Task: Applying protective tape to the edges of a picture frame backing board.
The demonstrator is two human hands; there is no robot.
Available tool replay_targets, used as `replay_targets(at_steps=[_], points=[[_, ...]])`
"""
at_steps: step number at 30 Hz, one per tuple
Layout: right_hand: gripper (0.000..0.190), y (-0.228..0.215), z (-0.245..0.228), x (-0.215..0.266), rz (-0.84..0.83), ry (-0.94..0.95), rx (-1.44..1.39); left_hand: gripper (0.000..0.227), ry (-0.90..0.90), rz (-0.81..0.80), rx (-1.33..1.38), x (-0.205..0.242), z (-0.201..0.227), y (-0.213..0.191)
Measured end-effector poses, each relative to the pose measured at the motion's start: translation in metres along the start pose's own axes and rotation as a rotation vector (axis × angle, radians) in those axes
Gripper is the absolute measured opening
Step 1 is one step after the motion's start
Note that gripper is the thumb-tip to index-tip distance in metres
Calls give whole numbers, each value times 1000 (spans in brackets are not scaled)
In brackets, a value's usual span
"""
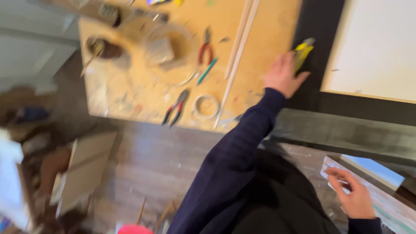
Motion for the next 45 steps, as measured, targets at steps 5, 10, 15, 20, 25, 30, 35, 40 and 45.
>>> replay_targets(at_steps=[5,10,15,20,25,30,35,40,45], points=[[36,2,2,-23,-68,37,50,84,17,16,-49,39,13,-28],[35,-3,-19,-35,-95,34,49,50,165,56,116,109,-2,-78],[35,-8,-36,-37,-94,-57,64,22,-191,191,125,174,-137,-125],[34,-7,-42,-34,-83,-70,49,35,-339,263,-167,193,-149,-221],[34,-9,-37,-26,-58,-23,97,44,131,48,-358,188,-154,-167],[33,-19,-29,-13,-23,5,111,30,64,96,-378,180,-134,-174],[31,-44,-10,-6,11,-76,118,36,138,93,-203,169,-65,-156],[35,-125,4,0,206,-111,263,26,189,-67,230,133,-4,-73],[33,-263,25,1,509,-77,205,42,83,-161,410,87,68,9]])
Point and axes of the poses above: each hand's wrist, its own x-axis away from the middle knuckle, its own y-axis out of the palm, z = x × y, the point moved 9 cm from there along -x, towards the middle knuckle, and after that the axes turned 14 degrees about -z, right-handed, at the moved point
